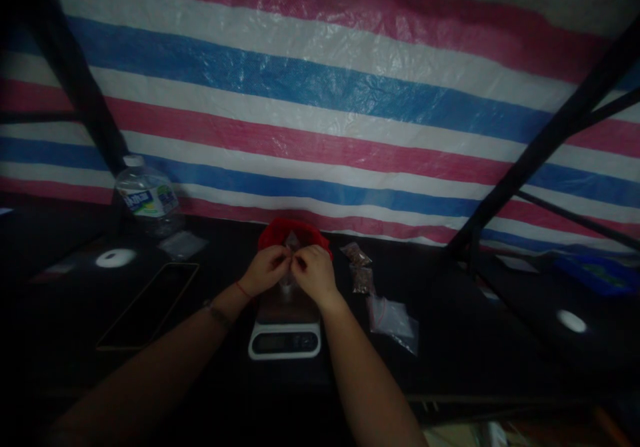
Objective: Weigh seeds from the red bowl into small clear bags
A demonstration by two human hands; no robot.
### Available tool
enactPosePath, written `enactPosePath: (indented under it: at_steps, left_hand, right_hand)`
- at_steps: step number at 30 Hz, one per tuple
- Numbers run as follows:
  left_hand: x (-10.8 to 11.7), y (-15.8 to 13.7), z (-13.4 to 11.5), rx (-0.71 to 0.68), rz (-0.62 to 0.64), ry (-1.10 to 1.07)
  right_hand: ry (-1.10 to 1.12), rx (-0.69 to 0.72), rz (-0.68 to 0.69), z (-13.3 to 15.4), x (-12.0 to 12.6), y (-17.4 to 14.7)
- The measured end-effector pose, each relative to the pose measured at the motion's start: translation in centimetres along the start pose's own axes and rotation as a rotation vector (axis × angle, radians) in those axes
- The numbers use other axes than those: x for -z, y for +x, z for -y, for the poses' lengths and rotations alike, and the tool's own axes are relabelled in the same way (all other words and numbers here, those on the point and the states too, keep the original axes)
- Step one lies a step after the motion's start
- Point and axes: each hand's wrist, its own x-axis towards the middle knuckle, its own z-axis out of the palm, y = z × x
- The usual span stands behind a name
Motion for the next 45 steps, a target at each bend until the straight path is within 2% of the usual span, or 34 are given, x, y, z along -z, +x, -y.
enactPosePath:
  at_steps: [6, 13, 19, 25, 30, 34, 39, 43, 45]
  left_hand:
    - [-0.2, 0.2, -1.0, 0.036, -0.064, 0.152]
    - [0.1, 0.3, -1.1, 0.018, -0.130, 0.109]
    - [0.3, 0.7, -0.3, 0.055, -0.203, 0.128]
    - [0.9, 0.7, 0.2, 0.014, -0.181, 0.136]
    - [1.9, 1.5, 0.7, -0.069, -0.117, 0.094]
    - [2.1, 2.8, 1.6, 0.016, -0.126, 0.114]
    - [1.5, 2.7, 3.0, 0.116, -0.178, 0.242]
    - [1.2, 1.7, 3.4, 0.089, -0.298, 0.251]
    - [1.3, 1.4, 3.4, 0.050, -0.290, 0.279]
  right_hand:
    - [-0.138, -0.114, -0.121, 0.6, 0.1, 0.0]
    - [-0.055, -0.198, -0.240, -0.1, 0.3, 0.1]
    - [0.327, -0.201, -0.239, -1.3, -0.5, 0.2]
    - [0.770, -0.467, -0.201, -3.3, -2.4, 0.0]
    - [1.164, -0.705, -0.125, -3.1, -2.3, -0.2]
    - [1.316, -0.727, -0.134, -2.9, -1.3, 0.1]
    - [1.322, -0.717, -0.240, -3.3, -1.1, 0.3]
    - [1.213, -0.715, -0.324, -3.5, -1.3, 0.3]
    - [1.124, -0.743, -0.349, -3.6, -1.4, 0.3]
